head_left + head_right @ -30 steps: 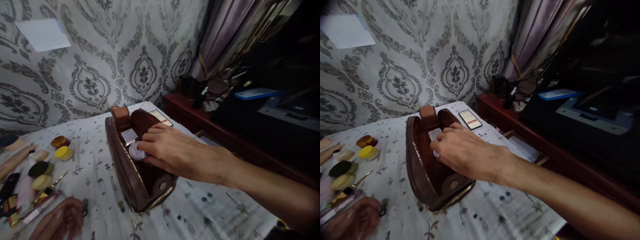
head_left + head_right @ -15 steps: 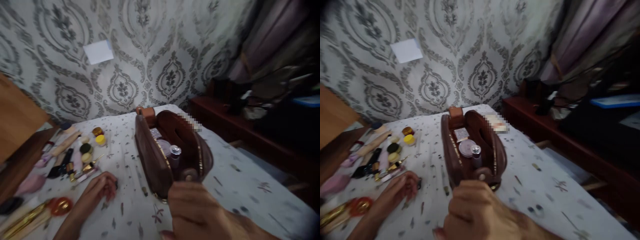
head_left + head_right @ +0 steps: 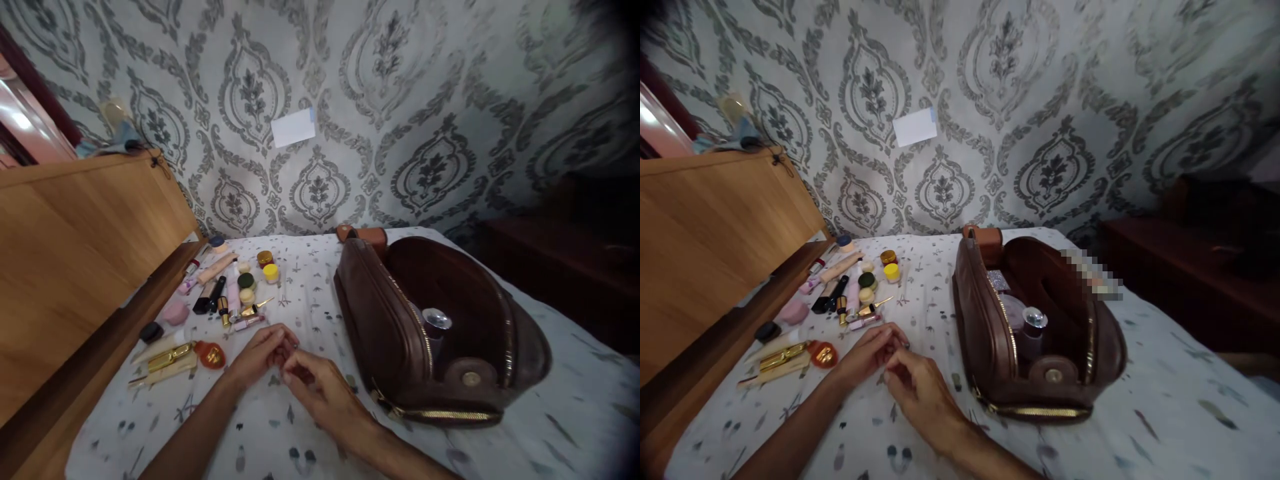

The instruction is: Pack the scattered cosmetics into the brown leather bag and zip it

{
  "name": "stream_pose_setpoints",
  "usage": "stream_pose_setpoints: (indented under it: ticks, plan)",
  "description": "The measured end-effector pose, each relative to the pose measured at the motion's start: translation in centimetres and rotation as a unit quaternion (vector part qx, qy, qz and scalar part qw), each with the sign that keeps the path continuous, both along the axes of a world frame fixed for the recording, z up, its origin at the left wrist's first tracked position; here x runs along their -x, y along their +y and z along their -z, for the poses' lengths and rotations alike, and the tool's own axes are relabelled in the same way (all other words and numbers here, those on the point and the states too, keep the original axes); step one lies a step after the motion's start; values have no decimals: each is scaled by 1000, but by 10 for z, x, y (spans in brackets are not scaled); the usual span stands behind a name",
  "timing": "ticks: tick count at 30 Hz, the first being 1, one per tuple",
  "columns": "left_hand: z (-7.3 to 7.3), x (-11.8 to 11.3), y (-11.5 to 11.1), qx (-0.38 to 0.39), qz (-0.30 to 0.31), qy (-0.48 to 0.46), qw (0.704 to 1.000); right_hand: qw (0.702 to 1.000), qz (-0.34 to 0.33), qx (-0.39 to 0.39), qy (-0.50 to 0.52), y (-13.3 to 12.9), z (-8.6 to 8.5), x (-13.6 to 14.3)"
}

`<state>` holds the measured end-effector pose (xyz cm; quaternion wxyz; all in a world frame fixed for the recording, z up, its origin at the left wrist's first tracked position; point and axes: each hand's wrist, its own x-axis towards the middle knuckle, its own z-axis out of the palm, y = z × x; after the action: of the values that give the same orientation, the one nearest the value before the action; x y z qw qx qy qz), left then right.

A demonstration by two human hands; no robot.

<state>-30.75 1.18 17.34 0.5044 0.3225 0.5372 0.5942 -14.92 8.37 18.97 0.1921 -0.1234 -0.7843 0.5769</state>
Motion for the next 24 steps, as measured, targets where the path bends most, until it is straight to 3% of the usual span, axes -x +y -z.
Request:
stream_pose_setpoints:
  ticks: [3, 5, 8, 11, 15, 19, 24]
  plan:
    - [-1, 0, -1, 4, -35, 26, 999, 987, 8, 160, 11, -5, 6, 23]
    - [-4, 3, -2, -3, -61, 41, 997, 977, 28, 212, 20, -7, 13, 31]
    - [-16, 15, -5, -1, -131, 168, 977, 978, 47, 201, 39, -8, 24, 30]
    - [-35, 41, -5, 18, -195, 323, 926, 986, 22, 162, 36, -10, 32, 24]
    - [-55, 91, 11, 52, -255, 447, 856, 993, 1, 113, 28, -13, 32, 20]
    - [-53, 129, 34, 121, -257, 516, 808, 995, -4, 95, 29, -13, 31, 19]
    - [-37, 149, 50, 172, -219, 538, 795, 995, -2, 97, 30, -12, 32, 19]
